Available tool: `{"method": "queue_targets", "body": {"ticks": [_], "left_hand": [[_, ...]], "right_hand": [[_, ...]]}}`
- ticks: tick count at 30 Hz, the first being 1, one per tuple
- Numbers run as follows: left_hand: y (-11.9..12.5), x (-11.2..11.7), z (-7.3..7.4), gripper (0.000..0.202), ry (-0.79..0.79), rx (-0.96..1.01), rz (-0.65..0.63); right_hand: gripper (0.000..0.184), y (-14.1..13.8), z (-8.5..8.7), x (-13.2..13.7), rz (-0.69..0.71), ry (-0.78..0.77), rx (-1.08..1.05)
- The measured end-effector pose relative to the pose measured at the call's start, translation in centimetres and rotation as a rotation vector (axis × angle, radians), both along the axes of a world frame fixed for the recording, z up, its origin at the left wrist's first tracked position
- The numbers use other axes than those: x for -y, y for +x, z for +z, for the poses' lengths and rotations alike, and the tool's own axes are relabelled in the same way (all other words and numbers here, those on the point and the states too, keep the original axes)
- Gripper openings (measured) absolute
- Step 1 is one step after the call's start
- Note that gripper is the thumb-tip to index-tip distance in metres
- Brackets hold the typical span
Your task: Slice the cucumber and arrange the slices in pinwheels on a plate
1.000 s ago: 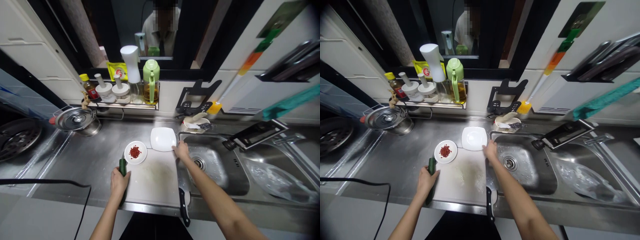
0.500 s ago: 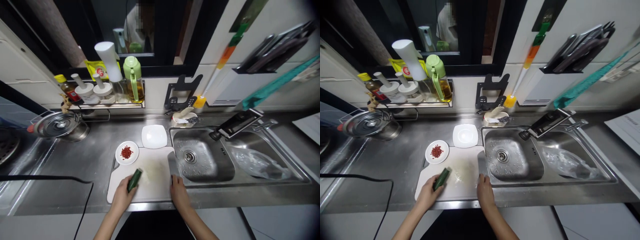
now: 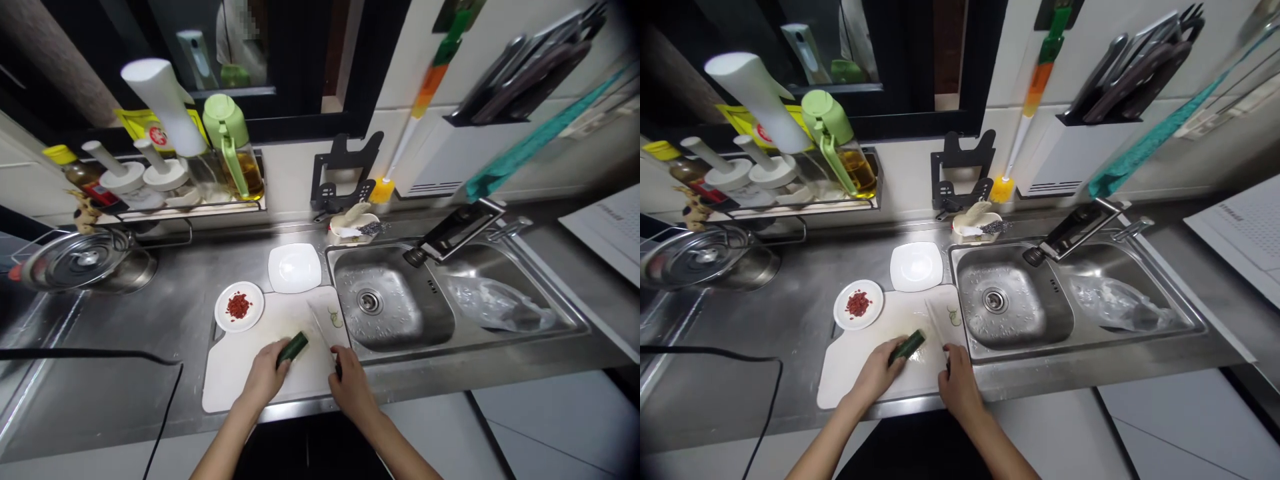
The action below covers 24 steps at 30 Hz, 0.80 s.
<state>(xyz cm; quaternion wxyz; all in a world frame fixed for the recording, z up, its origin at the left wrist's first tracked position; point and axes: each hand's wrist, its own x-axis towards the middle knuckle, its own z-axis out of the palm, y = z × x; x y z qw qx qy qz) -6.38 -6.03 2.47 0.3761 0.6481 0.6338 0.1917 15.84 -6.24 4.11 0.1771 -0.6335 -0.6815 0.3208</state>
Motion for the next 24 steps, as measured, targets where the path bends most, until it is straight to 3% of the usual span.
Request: {"method": "queue_targets", "body": {"ticks": [7, 14, 20, 24], "left_hand": [[1.0, 0.1, -0.5, 0.044, 0.113, -0.076, 0.030], [0.7, 0.5, -0.6, 0.042, 0.085, -0.098, 0.027], [1.5, -0.1, -1.0, 0.049, 0.185, -0.090, 0.002], [2.1, -1.2, -1.7, 0.035, 0.252, -0.037, -0.097]], "right_hand": [[0.047, -1.6, 0.5, -0.7, 0.131, -0.151, 0.024], [0.030, -2.1, 0.9, -1.4, 0.181, -0.271, 0.210], [0.042, -2.6, 0.9, -2.1, 0.286, -0.341, 0.406], [0.046, -2.9, 1.2, -2.4, 0.319, -0.366, 0.421]]}}
